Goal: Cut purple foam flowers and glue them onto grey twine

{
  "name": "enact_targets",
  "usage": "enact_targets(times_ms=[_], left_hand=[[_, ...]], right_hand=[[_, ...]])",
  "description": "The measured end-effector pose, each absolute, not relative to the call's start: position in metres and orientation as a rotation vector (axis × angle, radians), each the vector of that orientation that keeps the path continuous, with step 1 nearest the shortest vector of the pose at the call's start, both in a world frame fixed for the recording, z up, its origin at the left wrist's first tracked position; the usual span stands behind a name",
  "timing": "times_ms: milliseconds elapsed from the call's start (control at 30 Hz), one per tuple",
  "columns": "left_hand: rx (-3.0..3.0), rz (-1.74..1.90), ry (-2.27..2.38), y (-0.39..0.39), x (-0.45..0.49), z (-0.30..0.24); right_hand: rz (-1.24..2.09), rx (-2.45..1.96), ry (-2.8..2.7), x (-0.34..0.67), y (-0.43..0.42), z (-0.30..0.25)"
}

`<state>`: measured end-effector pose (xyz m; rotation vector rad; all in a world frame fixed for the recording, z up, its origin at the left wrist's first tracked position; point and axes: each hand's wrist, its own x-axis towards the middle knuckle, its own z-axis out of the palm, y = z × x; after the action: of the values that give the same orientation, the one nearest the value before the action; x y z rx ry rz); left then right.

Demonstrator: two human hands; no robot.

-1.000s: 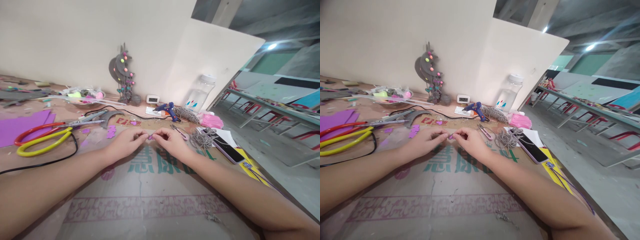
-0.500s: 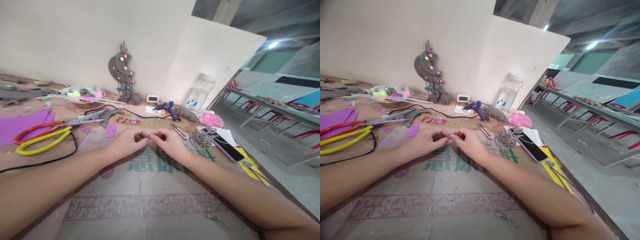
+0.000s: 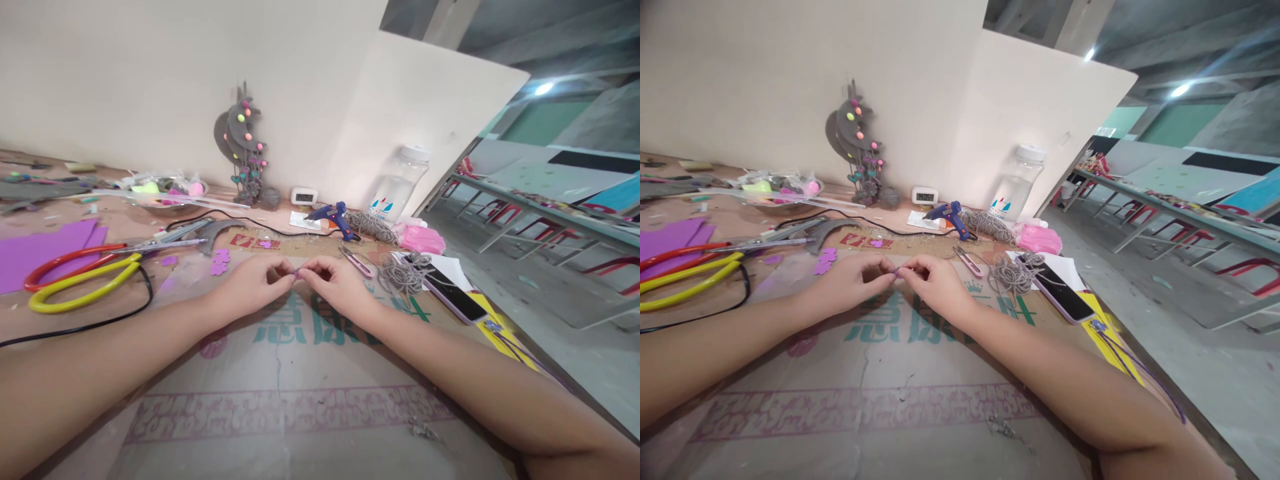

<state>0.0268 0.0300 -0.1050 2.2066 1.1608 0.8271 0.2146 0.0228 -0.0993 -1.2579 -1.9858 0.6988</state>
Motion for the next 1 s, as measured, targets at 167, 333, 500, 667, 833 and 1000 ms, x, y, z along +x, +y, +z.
enact_targets(times_ms=[167,333,500,667,833,1000], left_hand=[[2.242,0.809,1.152,0.0305,0.0260,-0.1045],[2.278,0.827,1.145,0.0301,0.0264,-0.1047],[2.290,0.828,1.135,0.0301,0.0254,-0.1047],[2.274,0.853,1.052,0.0310,0.0244,-0.1028],[2.227,0.872,1.110,0.0308,0.0250,-0.1013],[2.185,0.877,1.166,0.0296,0.0251,-0.1030]], right_hand=[[0.683,-1.257,-2.000,0.2143,0.0220,-0.0982],[0.690,-1.247,-1.994,0.2130,0.0208,-0.0969],[0.697,-1.232,-1.976,0.2135,0.0215,-0.0982],[0.701,-1.229,-1.911,0.2146,0.0236,-0.0988],[0.737,-1.241,-1.875,0.2140,0.0245,-0.0986],[0.726,-1.240,-1.904,0.2148,0.0246,-0.0992]])
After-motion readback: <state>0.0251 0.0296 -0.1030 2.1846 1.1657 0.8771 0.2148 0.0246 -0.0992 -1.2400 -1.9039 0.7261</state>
